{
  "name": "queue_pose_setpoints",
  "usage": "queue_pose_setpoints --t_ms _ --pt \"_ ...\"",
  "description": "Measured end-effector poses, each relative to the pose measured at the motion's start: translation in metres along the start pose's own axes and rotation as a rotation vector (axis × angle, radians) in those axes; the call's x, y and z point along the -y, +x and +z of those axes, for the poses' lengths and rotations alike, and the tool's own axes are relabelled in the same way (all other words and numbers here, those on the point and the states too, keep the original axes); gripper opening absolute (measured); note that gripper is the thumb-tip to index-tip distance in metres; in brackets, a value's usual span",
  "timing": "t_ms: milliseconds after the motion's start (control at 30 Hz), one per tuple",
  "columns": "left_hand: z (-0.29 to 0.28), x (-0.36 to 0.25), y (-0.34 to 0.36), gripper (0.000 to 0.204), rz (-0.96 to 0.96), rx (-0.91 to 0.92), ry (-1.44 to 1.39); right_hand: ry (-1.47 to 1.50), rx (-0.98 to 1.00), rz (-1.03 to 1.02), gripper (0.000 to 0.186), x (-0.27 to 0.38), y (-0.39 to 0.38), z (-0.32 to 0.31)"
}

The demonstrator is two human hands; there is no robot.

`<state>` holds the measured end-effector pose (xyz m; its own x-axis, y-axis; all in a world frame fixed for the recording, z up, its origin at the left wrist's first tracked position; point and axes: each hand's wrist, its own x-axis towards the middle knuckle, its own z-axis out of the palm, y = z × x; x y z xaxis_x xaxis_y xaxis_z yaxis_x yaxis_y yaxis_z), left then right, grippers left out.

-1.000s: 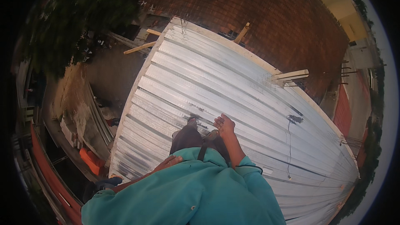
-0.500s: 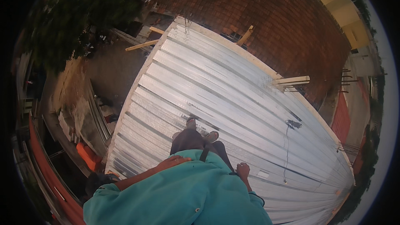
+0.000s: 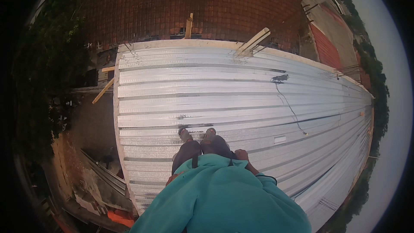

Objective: The person uses an angle grinder to cut a corrugated metal sheet on a sloped roof. After cutting, the person removes the cut piece and walks along the roof to another section.

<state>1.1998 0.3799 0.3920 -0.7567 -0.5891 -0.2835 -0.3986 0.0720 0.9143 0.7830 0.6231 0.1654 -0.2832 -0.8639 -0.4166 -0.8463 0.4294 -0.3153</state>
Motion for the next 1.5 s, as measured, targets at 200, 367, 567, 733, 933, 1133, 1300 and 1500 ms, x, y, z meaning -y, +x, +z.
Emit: queue_pose_setpoints --t_ms 200,367,567,733,933,1133,1300,1500 --pt "-0.012 0.002 0.026 0.064 0.021 0.1 0.044 0.274 -0.082 0.356 0.026 0.007 -0.041 0.011" --pt "-0.015 0.0 0.041 0.064 0.042 0.189 0.111 0.483 -0.024 0.622 0.024 0.037 -0.098 0.01" --pt "-0.007 -0.013 0.064 0.063 0.058 0.25 0.145 0.889 -0.267 0.588 0.026 0.011 -0.159 0.065" --pt "0.002 -0.042 0.102 0.063 0.11 0.36 0.255 0.704 -0.147 0.55 0.023 0.008 -0.137 0.042" --pt "0.044 -0.087 0.149 0.063 0.187 0.499 0.358 0.689 -0.236 0.603 0.025 -0.043 -0.106 -0.002" --pt "0.103 -0.132 0.199 0.063 0.27 0.637 0.444 1.087 -0.212 0.96 0.022 -0.129 -0.096 -0.04" --pt "0.15 -0.157 0.243 0.062 0.334 0.778 0.489 1.348 -0.352 1.099 0.023 -0.215 -0.123 -0.069" --pt "0.163 -0.188 0.291 0.062 0.358 0.824 0.589 1.051 -0.391 1.116 0.031 -0.311 -0.123 -0.112"
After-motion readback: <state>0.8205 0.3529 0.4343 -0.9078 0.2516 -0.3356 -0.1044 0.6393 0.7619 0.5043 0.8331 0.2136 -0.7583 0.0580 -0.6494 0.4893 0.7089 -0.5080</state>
